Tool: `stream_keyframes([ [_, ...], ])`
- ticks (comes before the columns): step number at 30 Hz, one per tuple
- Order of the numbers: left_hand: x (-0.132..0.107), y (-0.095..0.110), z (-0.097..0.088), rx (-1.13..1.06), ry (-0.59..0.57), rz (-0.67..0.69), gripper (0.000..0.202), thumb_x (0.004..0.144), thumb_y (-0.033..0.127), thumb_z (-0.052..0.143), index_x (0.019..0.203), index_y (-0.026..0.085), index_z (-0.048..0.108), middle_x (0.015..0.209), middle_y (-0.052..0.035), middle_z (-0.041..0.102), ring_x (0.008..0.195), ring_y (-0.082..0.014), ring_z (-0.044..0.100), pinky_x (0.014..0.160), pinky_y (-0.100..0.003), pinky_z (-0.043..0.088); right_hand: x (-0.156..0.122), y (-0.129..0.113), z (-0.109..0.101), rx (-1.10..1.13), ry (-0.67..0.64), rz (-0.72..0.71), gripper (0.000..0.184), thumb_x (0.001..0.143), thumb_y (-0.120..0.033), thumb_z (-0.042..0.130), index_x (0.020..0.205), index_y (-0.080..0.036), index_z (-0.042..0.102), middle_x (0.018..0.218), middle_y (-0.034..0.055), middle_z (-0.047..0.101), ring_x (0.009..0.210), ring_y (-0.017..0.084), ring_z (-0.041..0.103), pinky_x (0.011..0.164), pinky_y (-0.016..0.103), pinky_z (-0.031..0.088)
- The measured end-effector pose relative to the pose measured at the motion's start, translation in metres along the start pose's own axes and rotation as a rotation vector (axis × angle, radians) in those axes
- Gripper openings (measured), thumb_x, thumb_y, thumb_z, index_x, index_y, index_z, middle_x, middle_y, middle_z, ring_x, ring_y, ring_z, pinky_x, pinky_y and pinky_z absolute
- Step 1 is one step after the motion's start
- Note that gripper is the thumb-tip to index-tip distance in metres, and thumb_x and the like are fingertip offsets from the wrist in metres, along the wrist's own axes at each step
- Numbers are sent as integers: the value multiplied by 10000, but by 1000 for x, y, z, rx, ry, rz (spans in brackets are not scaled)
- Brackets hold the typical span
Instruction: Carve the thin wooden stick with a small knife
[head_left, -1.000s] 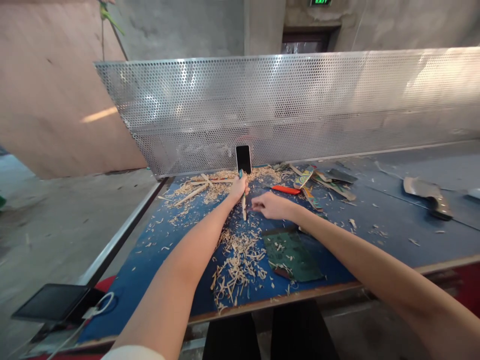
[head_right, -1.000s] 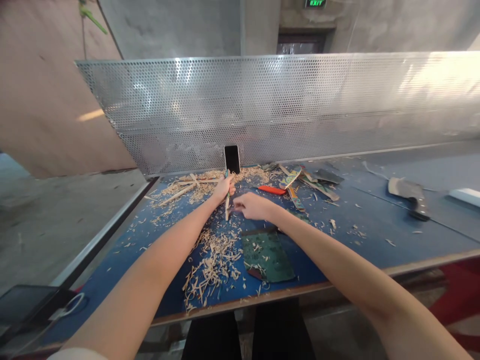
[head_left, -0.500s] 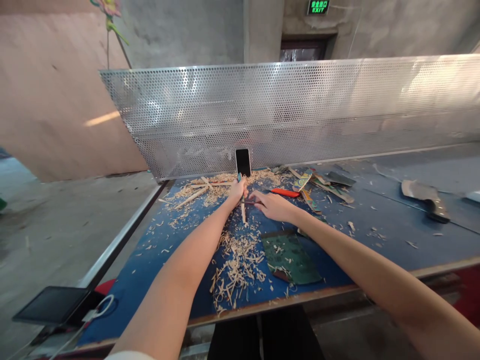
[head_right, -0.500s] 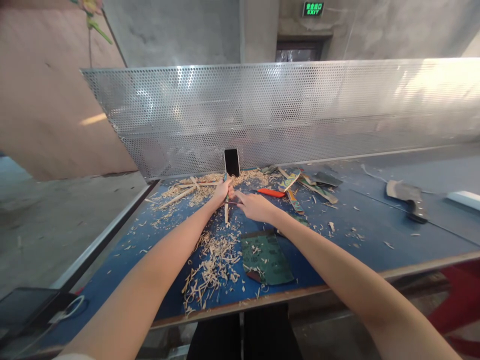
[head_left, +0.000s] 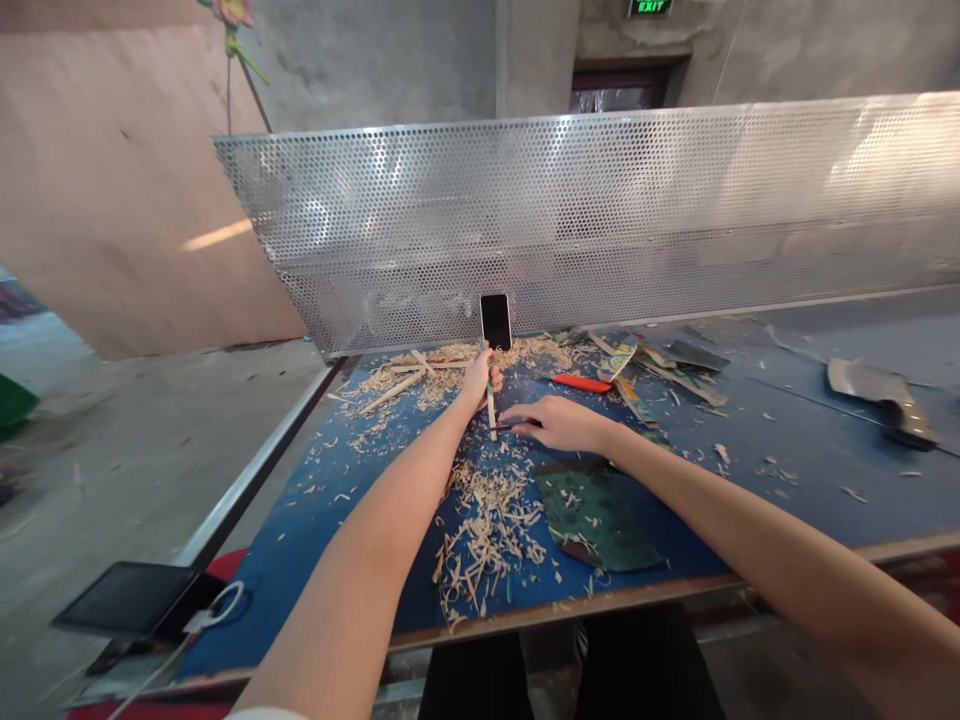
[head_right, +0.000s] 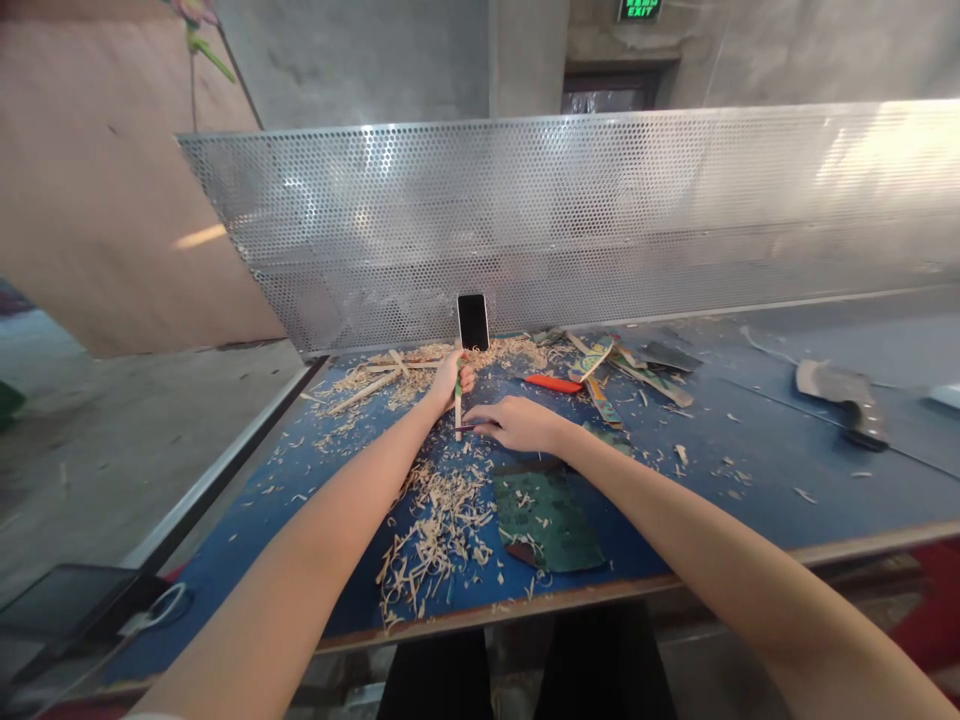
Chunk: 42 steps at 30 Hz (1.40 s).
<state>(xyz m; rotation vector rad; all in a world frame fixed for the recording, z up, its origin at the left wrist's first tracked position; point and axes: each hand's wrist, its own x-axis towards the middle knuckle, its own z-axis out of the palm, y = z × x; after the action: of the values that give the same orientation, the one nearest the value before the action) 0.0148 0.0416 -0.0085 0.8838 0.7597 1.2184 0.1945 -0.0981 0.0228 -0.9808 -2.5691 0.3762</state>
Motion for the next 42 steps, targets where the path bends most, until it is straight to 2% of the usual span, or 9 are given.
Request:
stream_keyframes([
  [3,-2,2,1,-2,5,-17,284,1011,462,672,920,238,523,490,107,360,356,-82,323,392,-221,189,-1,1,1,8,2,11,372,1091,-350,558,1385,-286,777,992,52,852,868,236,751,808,338,505],
  [8,-5,8,1,-17,-54,-41,342,1063,534,596,961,208,618,479,86,362,352,-95,323,388,-233,213,-1,2,3,18,34,-11,324,1100,-343,541,1217,-286,838,1185,66,863,1055,254,785,911,368,539],
  [14,-7,14,-1,-74,-158,-110,423,1068,576,570,1040,169,678,495,77,365,378,-105,327,404,-228,257,0,3,5,2,-30,16,311,1094,-326,574,1249,-288,840,1186,66,867,1046,255,788,946,390,551],
  [17,-7,13,-1,-76,-147,-107,380,1047,563,612,1041,184,646,513,76,392,387,-106,335,407,-231,256,1,4,5,-5,-34,3,321,1105,-328,559,1258,-276,836,1187,72,865,1041,261,787,922,382,548],
  [23,-7,5,2,54,-109,-18,227,913,169,679,840,231,473,538,80,414,391,-77,349,415,-217,246,1,2,8,-30,-23,-4,325,1111,-308,541,1270,-268,822,1222,80,858,1101,272,788,944,374,537],
  [27,-8,4,3,66,-134,-28,233,831,71,657,841,224,482,546,97,385,388,-67,343,416,-209,243,2,0,11,-28,-21,8,316,1115,-292,531,1249,-284,817,1218,68,858,1091,260,787,933,360,528],
  [32,-10,7,5,78,-111,-31,167,928,145,706,954,210,554,569,98,430,386,-72,386,424,-210,296,2,-3,11,-76,-34,9,309,1119,-292,520,1254,-271,798,1195,78,852,1060,258,778,904,351,511],
  [36,-10,10,3,48,-95,-59,198,994,252,742,1038,225,551,573,107,440,369,-75,375,410,-210,259,1,-5,8,-118,-37,35,334,1123,-308,519,1360,-253,749,1040,82,842,924,245,757,815,333,475],
  [42,-5,7,2,39,-111,-94,346,1034,333,731,878,243,435,543,110,383,355,-58,300,394,-211,180,0,-5,6,-132,-31,45,324,1124,-317,515,1297,-269,785,1009,75,840,877,228,739,779,320,442],
])
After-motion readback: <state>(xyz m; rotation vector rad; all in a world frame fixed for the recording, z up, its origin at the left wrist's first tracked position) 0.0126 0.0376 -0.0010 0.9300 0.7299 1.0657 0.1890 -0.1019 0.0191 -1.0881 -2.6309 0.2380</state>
